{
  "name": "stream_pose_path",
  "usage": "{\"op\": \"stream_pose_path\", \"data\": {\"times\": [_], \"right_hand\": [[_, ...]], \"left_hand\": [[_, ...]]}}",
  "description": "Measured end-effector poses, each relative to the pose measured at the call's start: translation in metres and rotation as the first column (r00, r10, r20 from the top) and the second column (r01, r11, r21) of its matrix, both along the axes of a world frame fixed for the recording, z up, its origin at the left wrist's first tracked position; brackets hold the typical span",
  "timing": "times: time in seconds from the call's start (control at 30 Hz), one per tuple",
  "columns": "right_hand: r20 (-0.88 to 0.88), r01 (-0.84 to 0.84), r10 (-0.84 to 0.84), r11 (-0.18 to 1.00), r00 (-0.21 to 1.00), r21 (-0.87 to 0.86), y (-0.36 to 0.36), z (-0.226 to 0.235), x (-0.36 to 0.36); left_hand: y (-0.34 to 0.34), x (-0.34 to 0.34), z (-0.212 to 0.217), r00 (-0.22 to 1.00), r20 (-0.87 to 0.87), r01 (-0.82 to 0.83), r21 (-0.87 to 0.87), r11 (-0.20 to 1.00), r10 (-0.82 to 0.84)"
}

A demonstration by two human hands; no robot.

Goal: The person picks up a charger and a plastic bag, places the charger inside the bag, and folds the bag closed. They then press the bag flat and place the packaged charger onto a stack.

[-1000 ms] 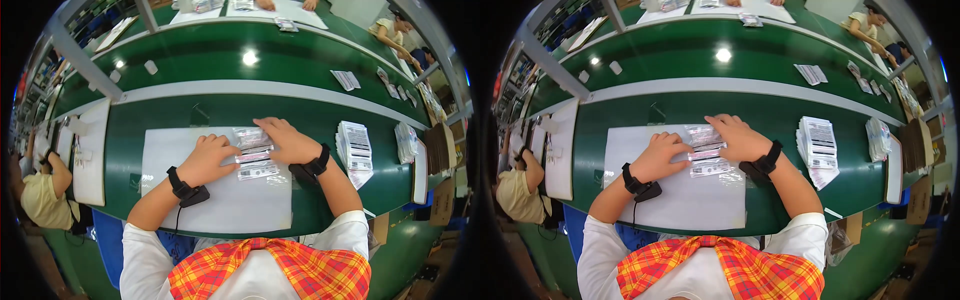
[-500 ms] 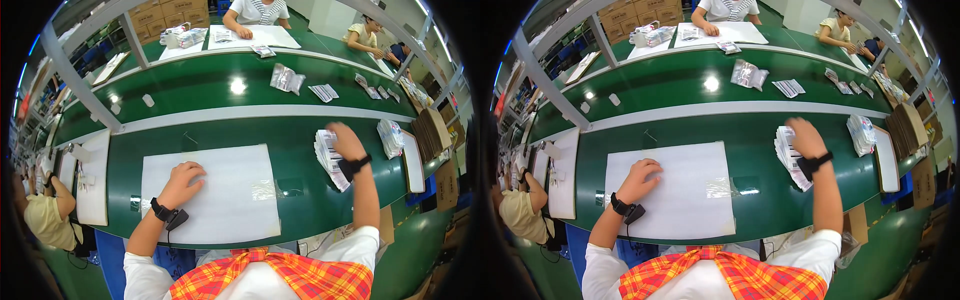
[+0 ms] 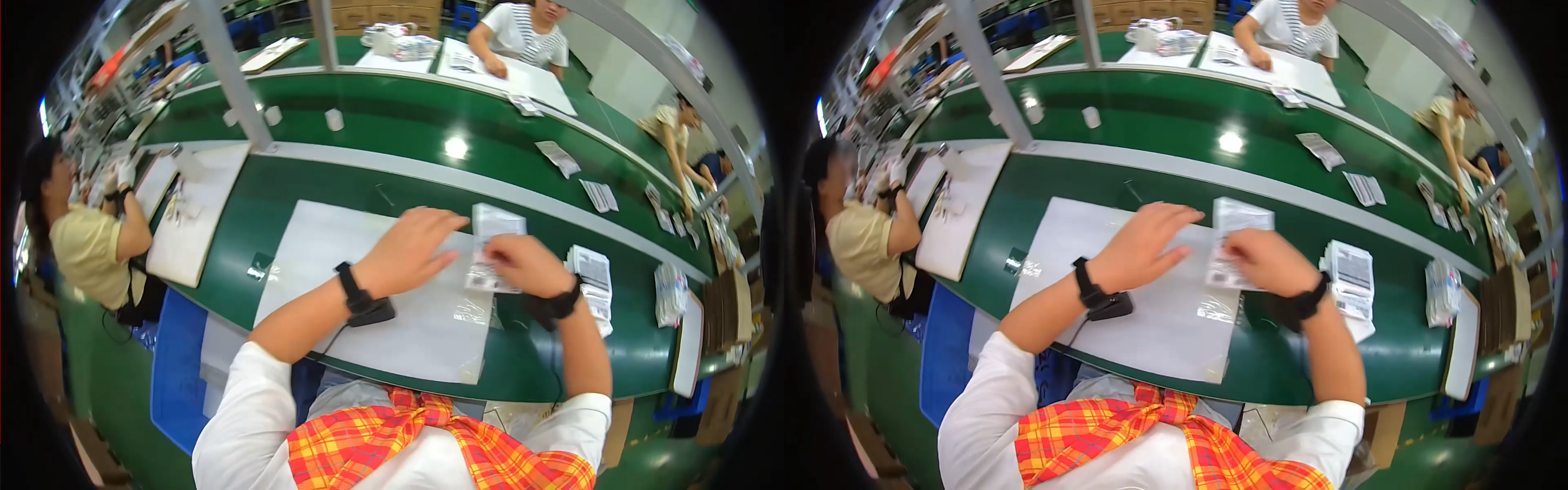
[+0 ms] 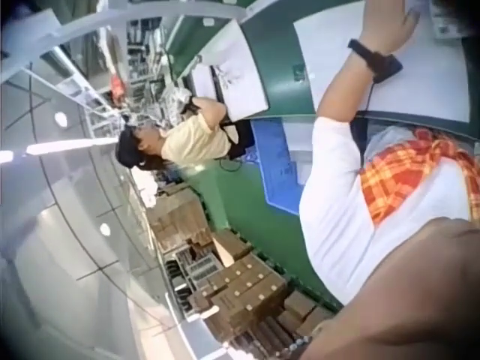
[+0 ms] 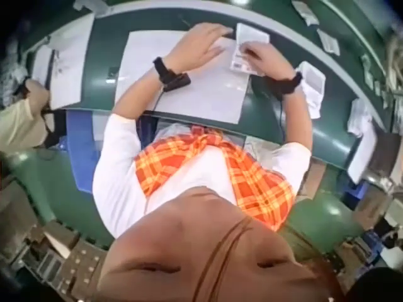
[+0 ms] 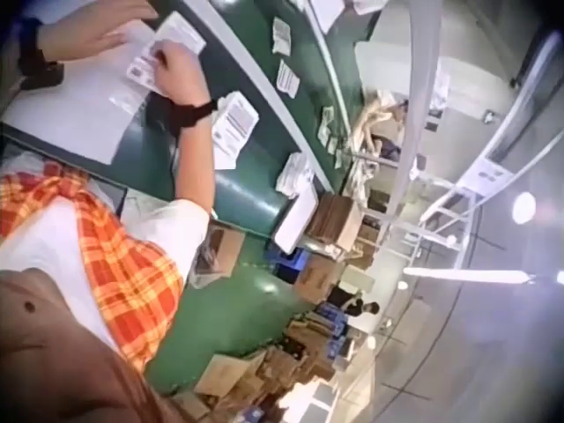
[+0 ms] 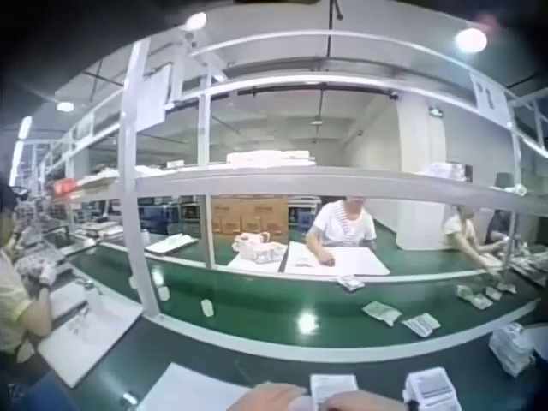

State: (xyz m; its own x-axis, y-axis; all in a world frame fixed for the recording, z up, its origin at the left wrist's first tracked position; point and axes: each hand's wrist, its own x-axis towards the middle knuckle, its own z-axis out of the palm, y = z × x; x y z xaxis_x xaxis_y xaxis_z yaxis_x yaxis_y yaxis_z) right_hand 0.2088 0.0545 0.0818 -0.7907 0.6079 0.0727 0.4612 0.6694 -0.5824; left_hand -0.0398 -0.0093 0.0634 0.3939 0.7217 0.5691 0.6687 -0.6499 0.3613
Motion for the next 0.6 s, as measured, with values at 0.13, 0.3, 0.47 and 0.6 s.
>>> {"op": "stream_pose_path", "data": {"times": [0.13, 0.3, 0.47, 0.6], "right_hand": [[-0.257, -0.270, 0.249, 0.962, 0.934, -0.048, 0.016, -0.067, -0.066], [0.076, -0.188, 0.194, 0.979, 0.978, -0.078, -0.010, -0.074, -0.068], [0.207, -0.181, 0.179, 0.983, 0.962, -0.010, -0.085, -0.048, -0.028], [0.128, -0.485, 0.530, 0.832, 0.838, -0.269, -0.057, 0.000, -0.014]], "left_hand": [[0.023, 0.011, -0.014, 0.998, 0.054, 0.043, -0.329, 0.943, -0.026], [0.041, -0.017, -0.060, 0.993, 0.049, 0.110, -0.655, 0.748, -0.103], [0.030, -0.014, -0.066, 0.958, -0.109, 0.188, -0.460, 0.868, -0.265], [0.027, 0.008, -0.040, 0.900, -0.336, 0.067, -0.526, 0.848, -0.279]]}}
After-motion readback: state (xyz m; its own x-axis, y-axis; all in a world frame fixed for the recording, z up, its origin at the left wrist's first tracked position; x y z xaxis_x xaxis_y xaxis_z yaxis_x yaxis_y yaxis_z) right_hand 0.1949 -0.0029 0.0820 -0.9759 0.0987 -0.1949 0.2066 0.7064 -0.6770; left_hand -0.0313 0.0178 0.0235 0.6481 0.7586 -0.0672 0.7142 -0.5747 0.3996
